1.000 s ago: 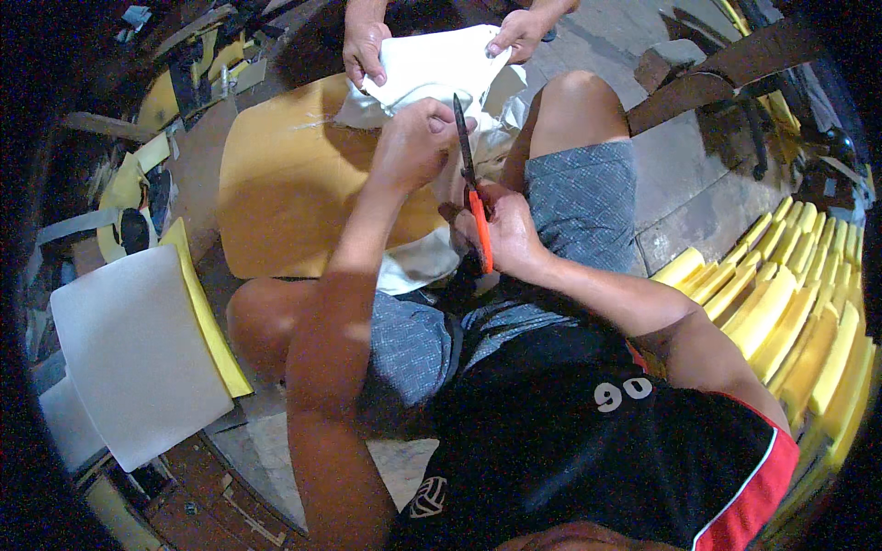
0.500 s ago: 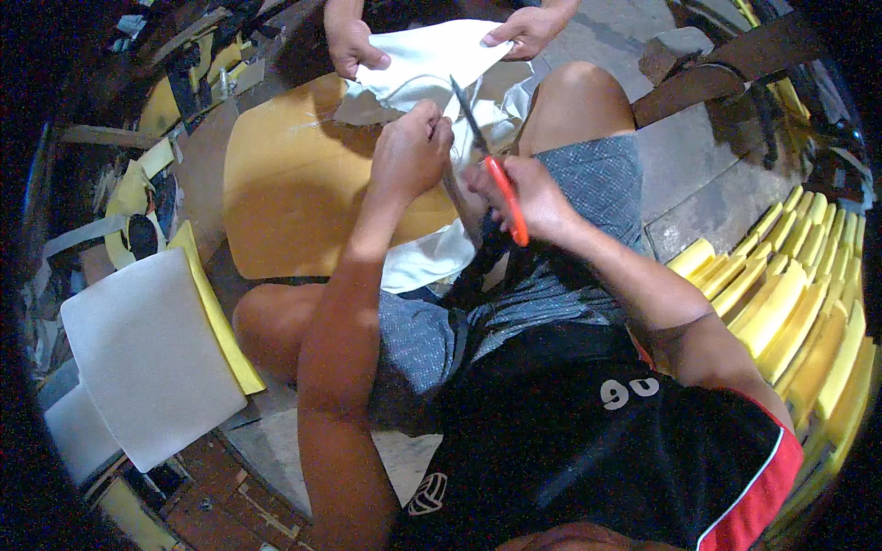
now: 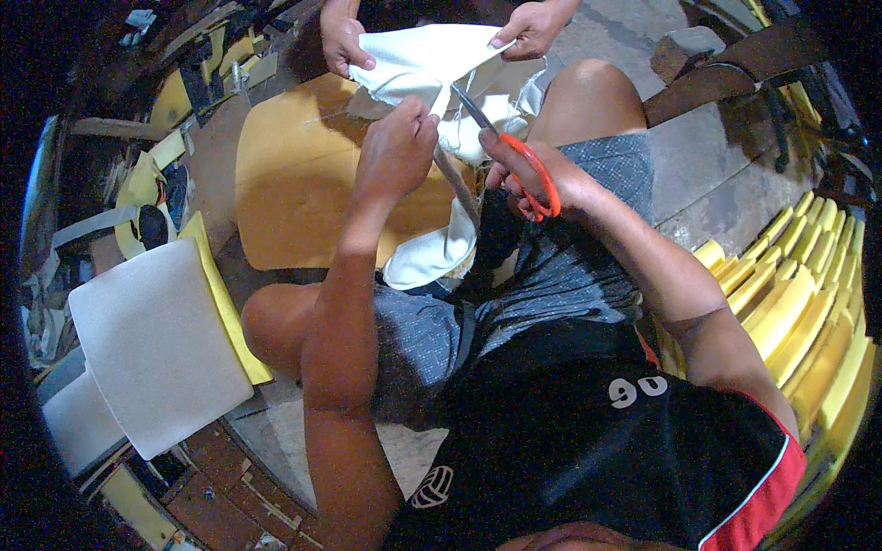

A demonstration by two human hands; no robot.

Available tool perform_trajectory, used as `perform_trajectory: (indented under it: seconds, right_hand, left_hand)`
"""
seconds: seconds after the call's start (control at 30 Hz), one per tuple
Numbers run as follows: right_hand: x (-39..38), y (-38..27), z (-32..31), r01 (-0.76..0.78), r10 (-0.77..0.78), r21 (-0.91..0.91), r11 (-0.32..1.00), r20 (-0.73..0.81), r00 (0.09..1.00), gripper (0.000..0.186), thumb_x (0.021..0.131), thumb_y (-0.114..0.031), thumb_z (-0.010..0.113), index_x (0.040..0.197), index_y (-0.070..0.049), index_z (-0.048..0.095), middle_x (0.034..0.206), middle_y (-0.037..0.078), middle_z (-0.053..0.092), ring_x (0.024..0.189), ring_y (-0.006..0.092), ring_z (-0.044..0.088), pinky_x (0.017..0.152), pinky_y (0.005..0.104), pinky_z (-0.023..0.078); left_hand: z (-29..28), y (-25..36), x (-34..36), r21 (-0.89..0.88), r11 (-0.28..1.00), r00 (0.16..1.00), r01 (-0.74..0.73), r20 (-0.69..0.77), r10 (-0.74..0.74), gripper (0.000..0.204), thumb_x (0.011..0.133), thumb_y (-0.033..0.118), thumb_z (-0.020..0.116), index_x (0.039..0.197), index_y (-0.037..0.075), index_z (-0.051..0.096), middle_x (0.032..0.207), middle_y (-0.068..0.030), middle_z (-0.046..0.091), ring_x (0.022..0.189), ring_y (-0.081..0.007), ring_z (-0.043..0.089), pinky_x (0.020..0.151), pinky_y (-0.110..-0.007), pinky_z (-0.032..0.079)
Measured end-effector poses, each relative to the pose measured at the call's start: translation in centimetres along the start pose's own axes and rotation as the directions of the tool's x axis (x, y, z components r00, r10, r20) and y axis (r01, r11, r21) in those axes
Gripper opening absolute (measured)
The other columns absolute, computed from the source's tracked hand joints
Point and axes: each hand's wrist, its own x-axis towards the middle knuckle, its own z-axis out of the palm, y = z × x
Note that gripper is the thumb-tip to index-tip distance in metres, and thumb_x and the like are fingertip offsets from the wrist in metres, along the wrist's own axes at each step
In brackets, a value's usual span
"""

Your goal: The person uses red-handled scissors to cut away the fabric covering a foam cushion. After removing the fabric, they place the foam on a table and smooth a new white fabric cover over it.

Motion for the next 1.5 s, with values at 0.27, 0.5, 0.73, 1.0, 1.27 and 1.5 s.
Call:
perform_trajectory:
  seconds: [0.27, 0.5, 0.73, 1.0, 1.27, 1.5]
  right_hand:
    - [0.5, 0.4, 0.0, -0.019, 0.019, 0.017, 1.0, -0.005, 1.0, 0.087, 0.082, -0.084, 0.044, 0.083, 0.001, 0.061, 0.053, -0.001, 0.045, 0.044, 0.0107, 0.05, 0.041, 0.0255, 0.042]
    - [1.0, 0.7, -0.3, -0.03, 0.029, -0.042, 0.999, -0.017, 0.999, 0.09, 0.082, -0.085, 0.041, 0.085, 0.002, 0.063, 0.057, -0.002, 0.046, 0.044, 0.01, 0.048, 0.04, 0.0257, 0.04]
    - [1.7, 1.0, -0.2, 0.012, -0.014, -0.073, 0.997, -0.035, 0.999, 0.088, 0.083, -0.083, 0.042, 0.082, 0.002, 0.062, 0.057, -0.001, 0.046, 0.043, 0.0103, 0.047, 0.039, 0.027, 0.04]
    - [2.4, 2.3, 0.1, -0.041, 0.039, 0.081, 0.996, 0.026, 0.999, 0.085, 0.087, -0.081, 0.04, 0.082, 0.002, 0.062, 0.057, 0.0, 0.045, 0.042, 0.0124, 0.049, 0.039, 0.0274, 0.041]
    - [3.2, 1.8, -0.3, -0.005, -0.001, 0.114, 0.993, 0.048, 0.999, 0.087, 0.083, -0.084, 0.043, 0.084, 0.001, 0.063, 0.055, -0.003, 0.045, 0.044, 0.0087, 0.047, 0.042, 0.0245, 0.04]
    - [2.8, 0.3, -0.3, 0.047, -0.05, -0.083, 0.995, -0.04, 0.998, 0.084, 0.083, -0.083, 0.043, 0.077, -0.002, 0.062, 0.053, -0.002, 0.047, 0.044, 0.0087, 0.047, 0.041, 0.0248, 0.039]
  left_hand:
    - [0.3, -0.2, 0.4, 0.028, 0.993, 0.993, -0.117, -0.018, 0.118, 0.022, 0.095, 0.024, 0.054, 0.092, 0.002, 0.056, 0.08, -0.0241, 0.064, 0.083, -0.0456, 0.062, 0.072, -0.054, 0.046]
    - [0.3, -0.8, 0.4, 0.053, 0.99, 0.991, -0.131, -0.003, 0.131, 0.021, 0.096, 0.024, 0.054, 0.094, 0.003, 0.055, 0.085, -0.0241, 0.064, 0.083, -0.0469, 0.062, 0.069, -0.053, 0.048]
    - [0.6, -1.1, 0.5, 0.084, 0.985, 0.987, -0.153, -0.034, 0.156, 0.023, 0.097, 0.024, 0.052, 0.093, 0.002, 0.057, 0.089, -0.0237, 0.065, 0.083, -0.0455, 0.063, 0.072, -0.051, 0.049]
    - [-1.4, -1.5, -0.8, -0.028, 0.997, 0.997, -0.069, 0.02, 0.07, 0.021, 0.096, 0.022, 0.053, 0.09, 0.002, 0.054, 0.08, -0.0255, 0.063, 0.082, -0.0473, 0.061, 0.072, -0.056, 0.045]
    - [-1.4, -1.1, -0.8, 0.04, 0.995, 0.996, -0.087, 0.017, 0.087, 0.023, 0.096, 0.023, 0.053, 0.089, 0.0, 0.054, 0.082, -0.0256, 0.064, 0.083, -0.0469, 0.061, 0.073, -0.055, 0.046]
    - [-1.1, -1.4, -0.6, 0.111, 0.985, 0.991, -0.13, 0.036, 0.127, 0.021, 0.095, 0.021, 0.054, 0.091, 0.001, 0.053, 0.084, -0.0257, 0.064, 0.083, -0.0468, 0.062, 0.074, -0.054, 0.046]
